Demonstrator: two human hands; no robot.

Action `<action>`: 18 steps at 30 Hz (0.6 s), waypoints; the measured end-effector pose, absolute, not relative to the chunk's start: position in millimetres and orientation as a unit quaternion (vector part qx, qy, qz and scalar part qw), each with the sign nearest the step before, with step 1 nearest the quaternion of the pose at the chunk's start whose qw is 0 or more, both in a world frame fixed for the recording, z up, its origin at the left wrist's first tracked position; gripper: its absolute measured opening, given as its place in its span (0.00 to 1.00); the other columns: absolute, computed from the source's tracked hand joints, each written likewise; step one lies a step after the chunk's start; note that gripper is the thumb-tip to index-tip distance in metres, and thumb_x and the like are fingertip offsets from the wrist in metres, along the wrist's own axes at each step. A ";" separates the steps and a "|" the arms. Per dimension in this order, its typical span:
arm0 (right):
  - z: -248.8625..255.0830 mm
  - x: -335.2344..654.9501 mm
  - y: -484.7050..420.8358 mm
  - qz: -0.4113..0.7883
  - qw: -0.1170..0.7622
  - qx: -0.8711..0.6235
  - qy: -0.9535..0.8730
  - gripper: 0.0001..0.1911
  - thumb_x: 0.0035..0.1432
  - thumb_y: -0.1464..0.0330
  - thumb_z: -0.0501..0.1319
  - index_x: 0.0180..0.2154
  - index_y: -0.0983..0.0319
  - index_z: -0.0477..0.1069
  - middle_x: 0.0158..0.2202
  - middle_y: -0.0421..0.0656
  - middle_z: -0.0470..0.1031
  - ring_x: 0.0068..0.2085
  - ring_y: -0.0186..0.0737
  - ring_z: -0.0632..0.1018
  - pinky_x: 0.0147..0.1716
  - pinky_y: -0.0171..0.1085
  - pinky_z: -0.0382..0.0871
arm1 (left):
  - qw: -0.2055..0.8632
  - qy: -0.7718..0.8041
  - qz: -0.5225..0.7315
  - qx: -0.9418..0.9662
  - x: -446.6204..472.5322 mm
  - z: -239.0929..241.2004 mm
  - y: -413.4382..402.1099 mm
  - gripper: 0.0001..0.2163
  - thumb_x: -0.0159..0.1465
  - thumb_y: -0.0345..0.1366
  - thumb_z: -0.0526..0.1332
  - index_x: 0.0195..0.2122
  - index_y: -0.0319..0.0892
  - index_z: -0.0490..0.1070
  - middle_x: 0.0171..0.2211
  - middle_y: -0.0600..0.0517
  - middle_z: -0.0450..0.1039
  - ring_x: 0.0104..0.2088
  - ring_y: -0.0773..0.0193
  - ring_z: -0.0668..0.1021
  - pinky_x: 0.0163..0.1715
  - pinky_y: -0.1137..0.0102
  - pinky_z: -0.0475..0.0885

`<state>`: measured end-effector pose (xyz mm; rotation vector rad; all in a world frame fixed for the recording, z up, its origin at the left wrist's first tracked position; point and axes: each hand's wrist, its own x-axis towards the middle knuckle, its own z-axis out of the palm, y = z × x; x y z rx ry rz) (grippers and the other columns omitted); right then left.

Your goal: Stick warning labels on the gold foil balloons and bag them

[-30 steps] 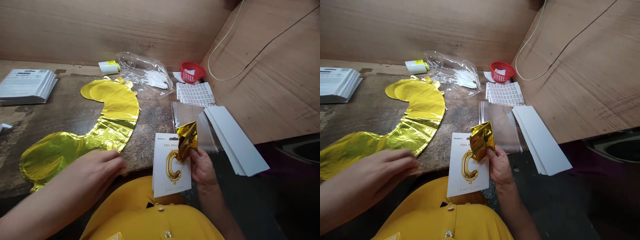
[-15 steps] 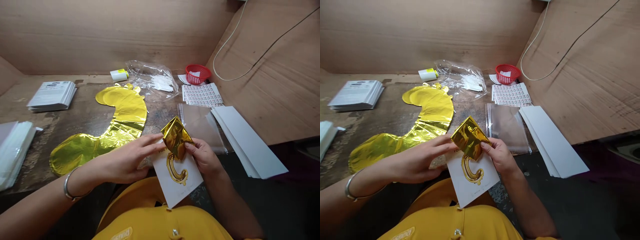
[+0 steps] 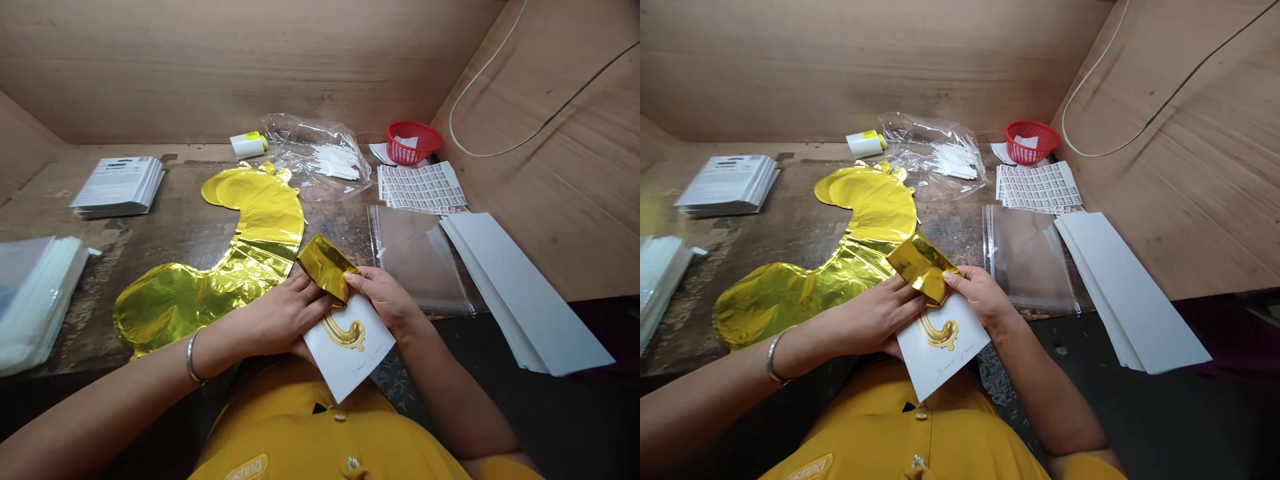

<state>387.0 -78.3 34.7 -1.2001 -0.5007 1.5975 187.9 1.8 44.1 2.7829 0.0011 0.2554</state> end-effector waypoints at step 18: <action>30.2 384.8 -48.0 0.688 0.481 -0.509 -0.189 0.12 0.44 0.64 0.69 0.31 0.62 0.72 0.25 0.41 0.78 0.25 0.38 0.77 0.29 0.38 0.74 | 0.133 0.075 0.101 0.983 182.0 33.8 7.9 0.17 0.65 0.28 0.52 0.55 0.33 0.67 0.56 0.35 0.69 0.60 0.50 0.68 0.61 0.52 0.63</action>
